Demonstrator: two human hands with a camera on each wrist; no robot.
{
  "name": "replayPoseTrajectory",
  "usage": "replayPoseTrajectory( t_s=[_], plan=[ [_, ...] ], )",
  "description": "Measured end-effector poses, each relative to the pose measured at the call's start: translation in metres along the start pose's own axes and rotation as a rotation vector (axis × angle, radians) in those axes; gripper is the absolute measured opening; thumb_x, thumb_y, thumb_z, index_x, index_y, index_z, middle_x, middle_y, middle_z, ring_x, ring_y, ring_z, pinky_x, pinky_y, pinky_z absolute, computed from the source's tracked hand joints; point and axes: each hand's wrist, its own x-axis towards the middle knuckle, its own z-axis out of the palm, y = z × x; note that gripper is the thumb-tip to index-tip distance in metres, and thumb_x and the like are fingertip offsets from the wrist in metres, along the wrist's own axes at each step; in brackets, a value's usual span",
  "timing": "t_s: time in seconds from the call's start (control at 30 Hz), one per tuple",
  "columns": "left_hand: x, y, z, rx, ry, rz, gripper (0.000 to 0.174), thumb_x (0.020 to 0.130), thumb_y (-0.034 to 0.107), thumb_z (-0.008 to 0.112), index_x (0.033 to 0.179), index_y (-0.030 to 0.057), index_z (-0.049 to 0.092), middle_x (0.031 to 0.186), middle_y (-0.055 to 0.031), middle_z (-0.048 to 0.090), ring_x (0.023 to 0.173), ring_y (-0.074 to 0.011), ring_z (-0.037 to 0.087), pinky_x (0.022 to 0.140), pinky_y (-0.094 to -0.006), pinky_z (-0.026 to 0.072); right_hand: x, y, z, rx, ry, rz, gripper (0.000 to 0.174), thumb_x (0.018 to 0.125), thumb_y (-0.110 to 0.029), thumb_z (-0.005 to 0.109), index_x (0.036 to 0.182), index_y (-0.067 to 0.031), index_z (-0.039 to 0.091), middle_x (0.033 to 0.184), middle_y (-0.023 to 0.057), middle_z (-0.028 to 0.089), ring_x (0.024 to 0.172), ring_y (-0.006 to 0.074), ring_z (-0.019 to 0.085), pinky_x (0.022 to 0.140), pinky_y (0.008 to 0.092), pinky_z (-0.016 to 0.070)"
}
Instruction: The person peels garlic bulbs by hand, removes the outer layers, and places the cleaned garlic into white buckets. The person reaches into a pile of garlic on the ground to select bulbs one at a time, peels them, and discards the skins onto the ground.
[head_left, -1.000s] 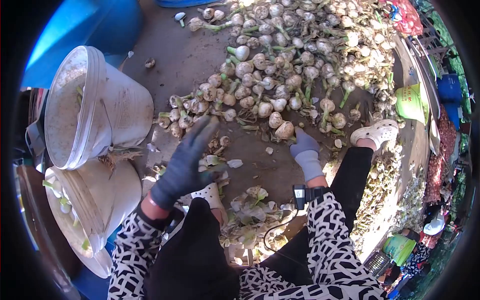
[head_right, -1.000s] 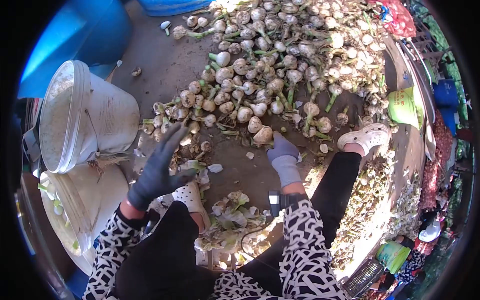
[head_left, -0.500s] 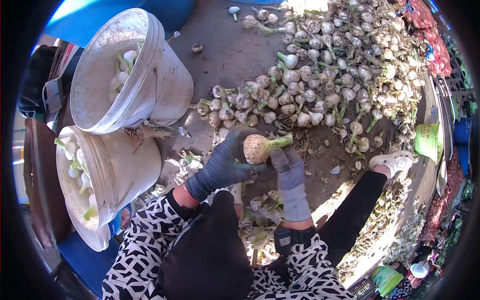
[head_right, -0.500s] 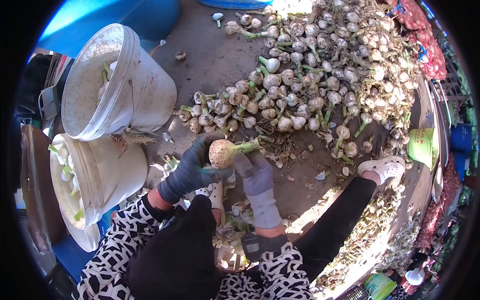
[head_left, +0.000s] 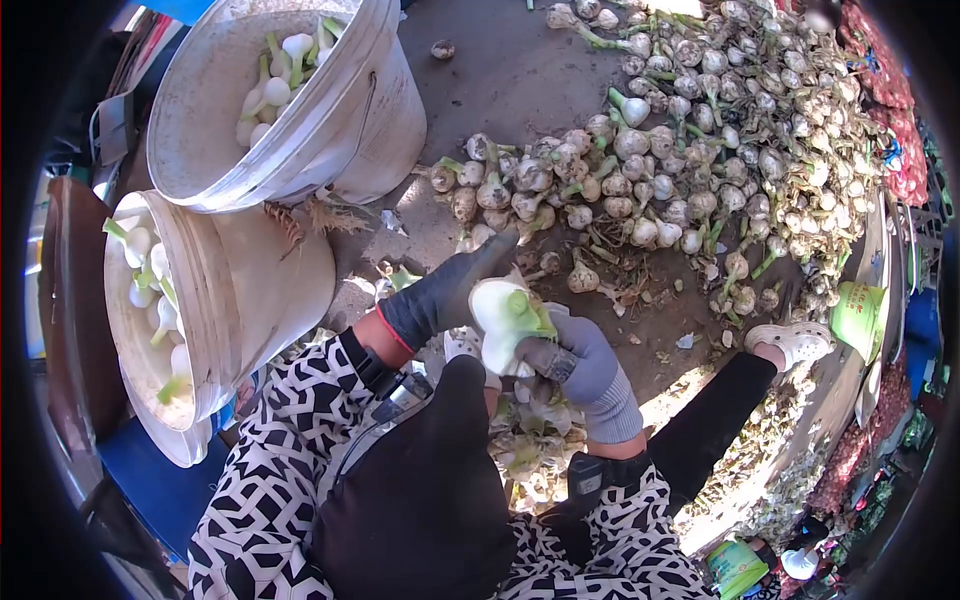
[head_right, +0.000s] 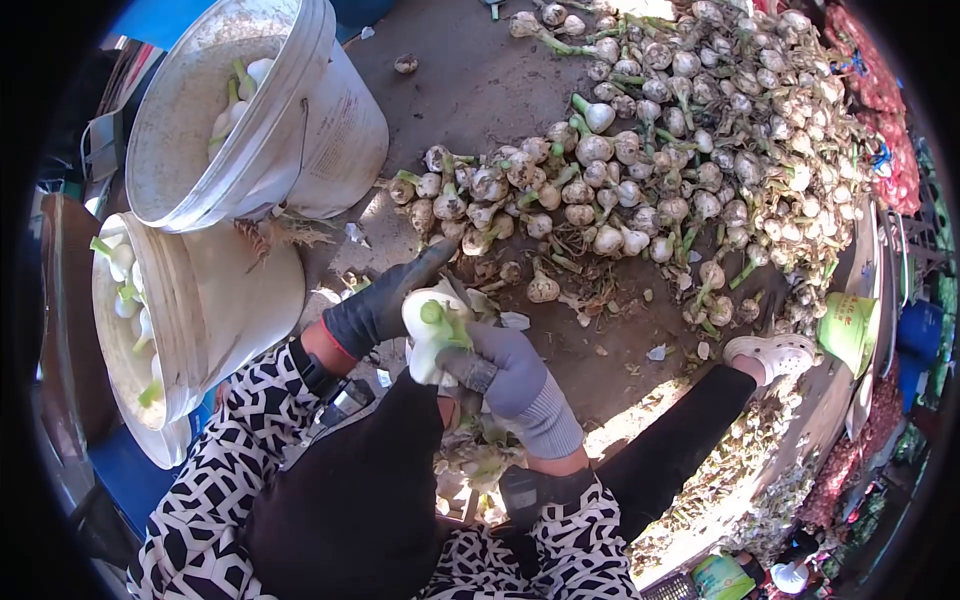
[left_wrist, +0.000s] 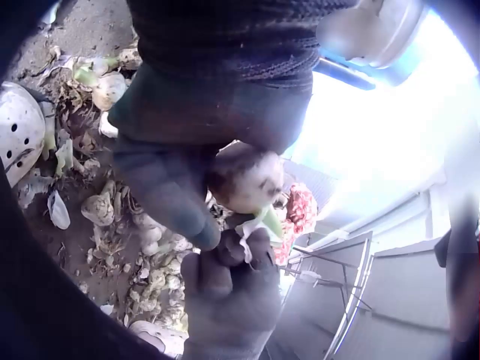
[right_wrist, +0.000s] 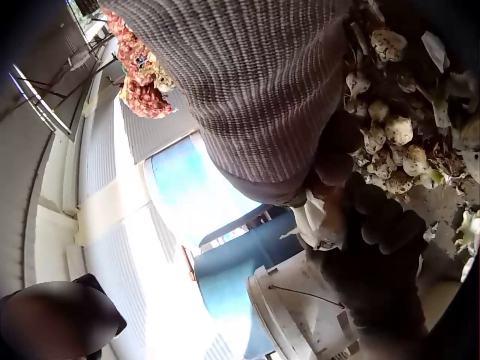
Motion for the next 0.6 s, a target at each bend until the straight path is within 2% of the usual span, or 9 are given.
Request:
replayPoseTrajectory(
  t_s=[0.07, 0.1, 0.13, 0.2, 0.23, 0.33, 0.37, 0.53, 0.6],
  plan=[
    [0.022, 0.012, 0.0, -0.665, -0.199, -0.476, 0.075, 0.095, 0.068, 0.032, 0.099, 0.0012, 0.066, 0.081, -0.0134, 0.069, 0.071, -0.0207, 0.068, 0.071, -0.0313, 0.0543, 0.014, 0.029, 0.0, 0.201, -0.288, 0.052, 0.033, 0.084, -0.02, 0.067, 0.105, 0.0053, 0.064, 0.084, 0.0068, 0.066, 0.074, 0.0133, 0.063, 0.066, 0.0253, 0.0502],
    [0.035, 0.037, -0.013, -0.694, -0.164, -0.813, 0.074, 0.096, 0.065, 0.032, 0.093, 0.0008, 0.068, 0.08, -0.012, 0.068, 0.071, -0.0177, 0.067, 0.069, -0.0301, 0.0543, 0.017, 0.035, 0.01, 0.289, -0.258, -0.015, 0.036, 0.085, -0.021, 0.067, 0.108, 0.0059, 0.062, 0.084, 0.0074, 0.066, 0.077, 0.0145, 0.063, 0.069, 0.0262, 0.0503],
    [0.035, 0.037, -0.017, -0.692, -0.155, -0.808, 0.074, 0.096, 0.065, 0.032, 0.093, 0.0008, 0.068, 0.08, -0.012, 0.068, 0.071, -0.0177, 0.067, 0.069, -0.0301, 0.0543, 0.022, 0.037, 0.019, 0.373, -0.233, -0.082, 0.04, 0.085, -0.022, 0.067, 0.112, 0.0065, 0.06, 0.085, 0.008, 0.066, 0.08, 0.0157, 0.063, 0.072, 0.027, 0.0503],
    [0.03, 0.037, -0.023, -0.588, 0.29, -0.71, 0.077, 0.096, 0.067, 0.029, 0.093, 0.0002, 0.068, 0.077, -0.0108, 0.068, 0.068, -0.0164, 0.067, 0.066, -0.0295, 0.0542, 0.025, 0.024, 0.031, 0.717, -0.124, -0.225, 0.049, 0.088, -0.024, 0.065, 0.123, 0.0081, 0.052, 0.086, 0.0087, 0.065, 0.081, 0.0155, 0.062, 0.069, 0.0254, 0.0498],
    [0.019, 0.035, -0.034, -0.665, 0.26, -0.637, 0.078, 0.097, 0.066, 0.026, 0.103, -0.0007, 0.066, 0.085, -0.011, 0.069, 0.075, -0.0176, 0.067, 0.072, -0.0305, 0.0545, 0.03, 0.036, 0.013, 0.948, -0.401, -0.237, 0.05, 0.091, -0.024, 0.061, 0.125, 0.008, 0.046, 0.082, 0.0102, 0.064, 0.069, 0.0161, 0.061, 0.058, 0.0251, 0.0489],
    [-0.005, 0.065, -0.044, -0.344, 0.076, -0.095, 0.072, 0.097, 0.062, 0.036, 0.129, -0.0011, 0.052, 0.112, -0.0094, 0.064, 0.099, -0.016, 0.062, 0.09, -0.0282, 0.0479, 0.042, 0.042, 0.023, 0.903, -0.385, -0.186, 0.043, 0.093, -0.023, 0.057, 0.122, 0.0072, 0.046, 0.071, 0.0101, 0.06, 0.049, 0.0139, 0.053, 0.041, 0.0255, 0.0413],
    [-0.013, 0.068, -0.035, -0.6, 0.057, -0.443, 0.061, 0.095, 0.054, 0.052, 0.123, -0.0004, 0.055, 0.108, -0.0069, 0.063, 0.099, -0.0154, 0.06, 0.09, -0.029, 0.0473, 0.046, 0.038, 0.039, 0.808, -0.217, -0.183, 0.037, 0.095, -0.022, 0.053, 0.117, 0.0067, 0.047, 0.06, 0.0068, 0.053, 0.034, 0.0117, 0.039, 0.033, 0.0265, 0.0332],
    [-0.01, 0.043, -0.039, -0.83, 0.056, -0.55, 0.032, 0.095, 0.032, 0.061, 0.108, 0.0034, 0.058, 0.099, -0.005, 0.063, 0.099, -0.0207, 0.062, 0.088, -0.0323, 0.0498, 0.038, 0.046, 0.036, 0.999, -0.383, -0.228, 0.045, 0.097, -0.032, 0.046, 0.119, 0.0072, 0.045, 0.046, -0.0024, 0.038, 0.03, 0.0091, 0.034, 0.031, 0.0271, 0.0296],
    [-0.009, 0.037, -0.036, -1.409, 0.1, -0.442, 0.026, 0.097, 0.028, 0.057, 0.104, 0.0035, 0.058, 0.099, -0.0069, 0.064, 0.103, -0.0259, 0.063, 0.09, -0.0363, 0.0519, 0.007, 0.073, 0.006, 0.829, -0.115, -0.243, 0.051, 0.094, -0.037, 0.049, 0.119, 0.007, 0.046, 0.044, -0.0052, 0.036, 0.03, 0.01, 0.034, 0.031, 0.0267, 0.0293]
  ],
)
